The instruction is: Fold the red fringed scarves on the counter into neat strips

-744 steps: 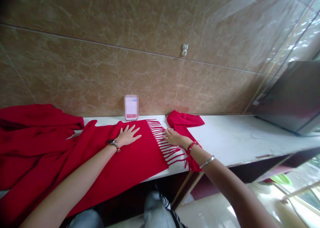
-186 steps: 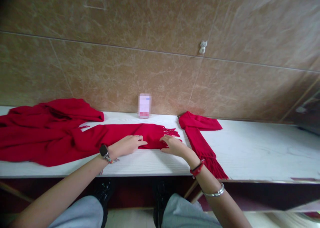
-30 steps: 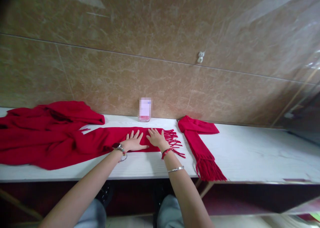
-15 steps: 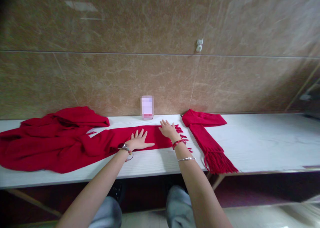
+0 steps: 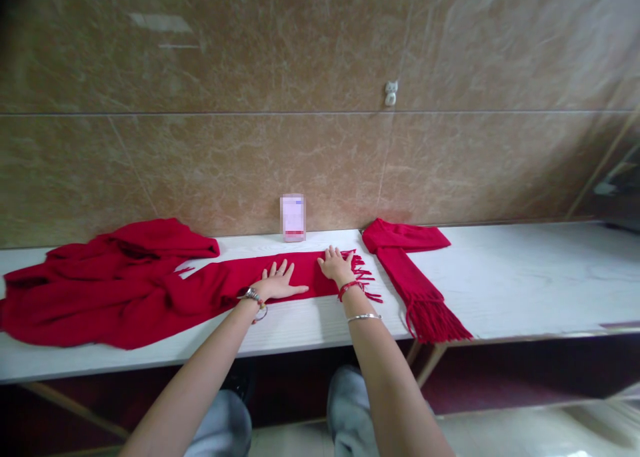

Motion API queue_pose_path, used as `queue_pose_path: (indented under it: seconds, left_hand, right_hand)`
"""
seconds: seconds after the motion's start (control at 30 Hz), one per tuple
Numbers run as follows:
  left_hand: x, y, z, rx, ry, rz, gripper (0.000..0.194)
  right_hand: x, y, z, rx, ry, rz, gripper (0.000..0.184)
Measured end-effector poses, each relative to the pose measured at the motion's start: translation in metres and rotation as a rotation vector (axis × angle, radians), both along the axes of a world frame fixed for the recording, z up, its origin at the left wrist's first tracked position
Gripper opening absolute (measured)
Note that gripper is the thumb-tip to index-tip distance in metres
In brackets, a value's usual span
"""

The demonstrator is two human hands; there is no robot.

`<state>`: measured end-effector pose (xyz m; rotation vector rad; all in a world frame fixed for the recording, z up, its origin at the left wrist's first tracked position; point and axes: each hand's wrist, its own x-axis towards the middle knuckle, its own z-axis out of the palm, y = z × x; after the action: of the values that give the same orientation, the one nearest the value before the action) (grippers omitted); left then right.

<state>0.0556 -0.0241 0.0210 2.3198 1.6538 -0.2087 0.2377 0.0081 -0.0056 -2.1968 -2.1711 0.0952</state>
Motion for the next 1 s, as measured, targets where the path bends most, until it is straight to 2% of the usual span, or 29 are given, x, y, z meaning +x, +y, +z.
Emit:
queue_pose_path:
  seconds: [0.1,0.23,0.37,0.47,0.6,0.7,0.77,0.83,0.9,1.0]
  left_hand:
    - [0.000,0.001,0.000,-0.003,0.002,0.001,0.106]
    - [0.000,0.000,0.000,0.002,0.007,-0.006,0.105]
    - [0.002,0.000,0.002,-0.020,0.019,0.000,0.104]
    - [-0.002,0.005,0.007,-0.013,-0.010,0.003,0.096]
    - [-0.032,0.019,0.013,0.103,-0.060,0.137,0.075]
    - [-0.067,0.026,0.007,0.062,-0.022,0.199,0.069]
    - [-0.088,0.026,-0.001,0.026,0.027,0.195,0.068]
    - [-0.102,0.022,-0.010,0.055,0.057,0.169,0.066]
    - [-0.109,0.016,-0.016,0.106,0.065,0.129,0.066]
    - [-0.113,0.006,-0.017,0.148,0.079,0.088,0.069]
  right_hand:
    - [-0.004,0.000,0.002,0.067,0.021,0.068,0.053]
    - [-0.016,-0.002,0.003,0.006,0.062,0.211,0.051]
    - [-0.022,-0.006,-0.002,-0.013,0.064,0.232,0.048]
    - [-0.022,-0.008,-0.003,0.012,0.070,0.222,0.048]
    - [-0.018,-0.005,-0.005,0.018,0.082,0.205,0.048]
    - [-0.016,-0.002,-0.008,0.031,0.081,0.209,0.047]
    - [-0.014,-0.001,-0.010,0.041,0.079,0.223,0.047]
    - [-0.011,-0.001,-0.010,0.050,0.074,0.250,0.046]
    - [-0.007,-0.004,-0.009,0.054,0.068,0.276,0.046]
    - [0.001,-0.008,-0.008,0.064,0.055,0.299,0.046]
